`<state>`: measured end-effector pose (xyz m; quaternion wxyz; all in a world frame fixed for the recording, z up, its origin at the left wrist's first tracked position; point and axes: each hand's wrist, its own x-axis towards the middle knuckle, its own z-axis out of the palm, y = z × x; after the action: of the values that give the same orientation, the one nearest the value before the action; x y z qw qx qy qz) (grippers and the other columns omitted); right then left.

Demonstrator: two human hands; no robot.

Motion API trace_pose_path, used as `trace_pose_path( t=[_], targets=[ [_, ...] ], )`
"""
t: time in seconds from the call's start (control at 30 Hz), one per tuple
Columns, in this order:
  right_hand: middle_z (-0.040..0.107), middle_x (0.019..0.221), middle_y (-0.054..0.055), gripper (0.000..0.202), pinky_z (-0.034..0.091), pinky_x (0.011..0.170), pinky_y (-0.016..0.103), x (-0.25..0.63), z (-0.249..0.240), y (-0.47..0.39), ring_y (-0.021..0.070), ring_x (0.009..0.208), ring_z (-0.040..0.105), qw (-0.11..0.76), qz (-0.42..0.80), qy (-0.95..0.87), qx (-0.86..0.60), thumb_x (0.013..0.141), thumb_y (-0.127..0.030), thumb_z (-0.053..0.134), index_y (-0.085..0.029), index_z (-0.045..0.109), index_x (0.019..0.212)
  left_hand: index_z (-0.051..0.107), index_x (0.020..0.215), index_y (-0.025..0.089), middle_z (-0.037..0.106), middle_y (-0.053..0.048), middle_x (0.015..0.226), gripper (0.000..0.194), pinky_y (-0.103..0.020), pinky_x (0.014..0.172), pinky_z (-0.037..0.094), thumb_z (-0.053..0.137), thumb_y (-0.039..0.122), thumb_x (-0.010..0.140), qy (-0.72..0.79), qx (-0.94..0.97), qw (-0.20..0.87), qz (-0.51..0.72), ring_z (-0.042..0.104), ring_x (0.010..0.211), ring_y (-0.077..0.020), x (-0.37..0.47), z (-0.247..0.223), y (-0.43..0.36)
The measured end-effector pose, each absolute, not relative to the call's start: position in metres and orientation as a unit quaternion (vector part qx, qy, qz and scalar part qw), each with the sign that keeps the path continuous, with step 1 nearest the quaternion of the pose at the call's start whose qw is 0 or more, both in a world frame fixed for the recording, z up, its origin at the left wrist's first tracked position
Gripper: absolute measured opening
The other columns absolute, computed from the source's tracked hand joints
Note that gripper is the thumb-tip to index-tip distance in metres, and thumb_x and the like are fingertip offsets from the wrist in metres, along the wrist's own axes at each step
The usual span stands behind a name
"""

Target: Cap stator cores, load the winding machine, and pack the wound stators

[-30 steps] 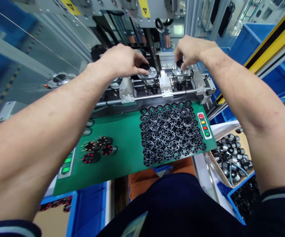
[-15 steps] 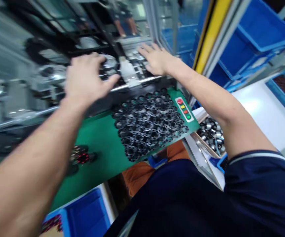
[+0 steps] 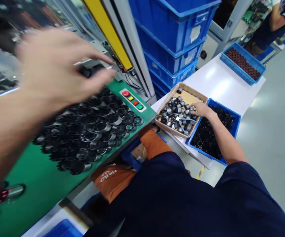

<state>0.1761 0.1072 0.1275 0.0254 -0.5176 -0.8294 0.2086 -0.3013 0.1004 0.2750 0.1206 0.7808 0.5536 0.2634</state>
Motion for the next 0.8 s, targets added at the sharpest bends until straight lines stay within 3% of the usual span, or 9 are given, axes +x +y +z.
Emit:
trace_pose_path(
  t=[0.07,0.13,0.23,0.33,0.47,0.57,0.7,0.8],
  targets=[
    [0.074,0.153,0.013,0.046,0.070,0.110,0.053,0.186,0.103,0.092,0.0290,0.131,0.077,0.020,0.218,-0.812,-0.542,0.114,-0.047,0.079,-0.021,0.073,0.151,0.083,0.140,0.024,0.074,-0.006,0.142,0.050,-0.071,0.142,0.041,0.074,0.061,0.107,0.442,0.884,0.084,0.129,0.063,0.157,-0.0423,-0.227,0.270,0.111],
    [0.074,0.152,0.013,0.047,0.070,0.111,0.053,0.188,0.085,0.080,0.0295,0.132,0.077,0.027,0.219,-0.790,-0.571,0.114,-0.047,0.079,-0.020,0.073,0.151,0.081,0.146,0.022,0.075,-0.009,0.145,0.045,-0.064,0.140,0.044,0.070,0.050,0.112,0.382,0.921,0.076,0.022,0.065,0.154,-0.0400,-0.156,0.251,0.125],
    [0.074,0.153,0.014,0.047,0.070,0.112,0.053,0.186,0.063,0.069,0.0295,0.132,0.077,0.060,0.226,-0.758,-0.609,0.113,-0.047,0.080,-0.020,0.073,0.151,0.072,0.160,0.019,0.070,-0.016,0.163,0.049,-0.053,0.139,0.044,0.065,0.040,0.116,0.415,0.901,0.106,-0.071,0.059,0.161,-0.0393,-0.078,0.203,0.147],
    [0.074,0.154,0.014,0.045,0.069,0.112,0.053,0.185,0.048,0.062,0.0291,0.132,0.077,0.116,0.248,-0.728,-0.629,0.114,-0.047,0.079,-0.021,0.073,0.151,0.066,0.167,0.016,0.069,-0.020,0.165,0.051,-0.051,0.133,0.052,0.062,0.033,0.119,0.444,0.880,0.125,-0.116,0.061,0.160,-0.0368,-0.044,0.152,0.168],
    [0.074,0.153,0.013,0.046,0.070,0.112,0.053,0.187,0.038,0.053,0.0290,0.131,0.077,0.221,0.291,-0.675,-0.641,0.114,-0.047,0.080,-0.020,0.073,0.151,0.069,0.160,0.018,0.070,-0.017,0.162,0.049,-0.062,0.129,0.058,0.073,0.044,0.118,0.469,0.858,0.148,-0.149,0.068,0.151,-0.0352,-0.034,0.109,0.191],
    [0.078,0.144,0.013,0.049,0.072,0.104,0.049,0.189,0.038,0.048,0.0255,0.117,0.081,0.316,0.331,-0.621,-0.636,0.115,-0.053,0.075,-0.020,0.072,0.152,0.074,0.150,0.017,0.072,-0.016,0.158,0.045,-0.065,0.131,0.056,0.079,0.046,0.115,0.478,0.851,0.160,-0.145,0.068,0.151,-0.0356,-0.033,0.098,0.203],
    [0.082,0.130,0.011,0.070,0.076,0.093,0.046,0.184,0.052,0.038,0.0240,0.095,0.085,0.430,0.380,-0.554,-0.602,0.109,-0.082,0.064,-0.026,0.070,0.152,0.079,0.135,0.016,0.078,-0.013,0.144,0.034,-0.060,0.126,0.060,0.083,0.040,0.112,0.488,0.845,0.191,-0.109,0.073,0.140,-0.0326,-0.035,0.104,0.212],
    [0.082,0.125,0.008,0.075,0.077,0.090,0.047,0.173,0.076,0.023,0.0246,0.088,0.086,0.490,0.402,-0.522,-0.571,0.098,-0.089,0.075,-0.031,0.071,0.145,0.079,0.125,0.018,0.082,-0.013,0.139,0.021,-0.050,0.121,0.060,0.080,0.034,0.111,0.499,0.839,0.216,-0.035,0.075,0.133,-0.0298,-0.040,0.122,0.210]
  ],
)
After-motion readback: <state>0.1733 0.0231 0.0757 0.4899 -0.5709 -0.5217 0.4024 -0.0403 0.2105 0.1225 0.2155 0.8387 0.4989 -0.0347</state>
